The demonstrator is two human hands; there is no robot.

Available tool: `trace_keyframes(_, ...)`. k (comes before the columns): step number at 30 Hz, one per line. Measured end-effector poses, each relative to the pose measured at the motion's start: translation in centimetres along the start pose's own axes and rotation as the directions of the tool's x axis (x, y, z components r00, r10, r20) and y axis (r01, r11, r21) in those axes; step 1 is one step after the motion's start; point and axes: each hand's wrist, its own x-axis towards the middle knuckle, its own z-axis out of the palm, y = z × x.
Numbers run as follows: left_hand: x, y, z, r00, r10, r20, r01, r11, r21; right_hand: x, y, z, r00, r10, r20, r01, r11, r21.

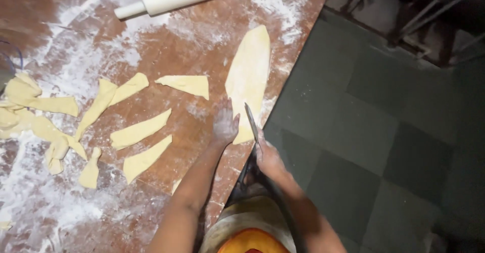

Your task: Rolling out pastry dough and cutting it into triangles using a knife and ruler to prepare croissants.

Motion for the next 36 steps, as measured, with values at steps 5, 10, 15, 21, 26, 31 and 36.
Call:
trace_keyframes(5,1.7,-0.3,0.5,0.989,-0.11,0.097,0.098,0.988,0.118,6.2,-0.2,-0.9,0.988,0.088,0.129,-0.073,0.991,-0.113)
trace_keyframes(10,2.5,-0.5,-0.4,0.997,-0.071,-0.008,0.071,0.997,0.033,11.1,-1.4,-0.1,0.928,0.201,0.313,-0.141,0.969,-0.205)
trace_keyframes(15,3.5,-1.2,0.2,0.994,-0.09,0.061,0.083,0.991,0.106,14.4,-1.9,0.4,0.921,0.179,0.347,-0.092,0.964,-0.251)
trace_keyframes(21,3.4,-1.3,0.8,0.995,-0.075,0.066,0.065,0.989,0.13,15.1,-1.9,1.0,0.888,0.258,0.381,-0.115,0.926,-0.36)
trace_keyframes(26,3.3,-1.8,1.2,0.987,-0.112,0.114,0.092,0.982,0.168,14.2,-0.7,2.1,0.883,0.262,0.39,-0.115,0.926,-0.36)
trace_keyframes(31,3.1,-1.0,0.4,0.993,-0.084,0.085,0.066,0.978,0.199,11.3,-2.4,0.8,0.877,0.298,0.376,-0.159,0.919,-0.36)
trace_keyframes(36,3.5,-1.0,0.1,0.98,-0.12,0.158,0.088,0.976,0.198,6.7,-0.5,1.4,0.922,0.199,0.331,-0.116,0.96,-0.255)
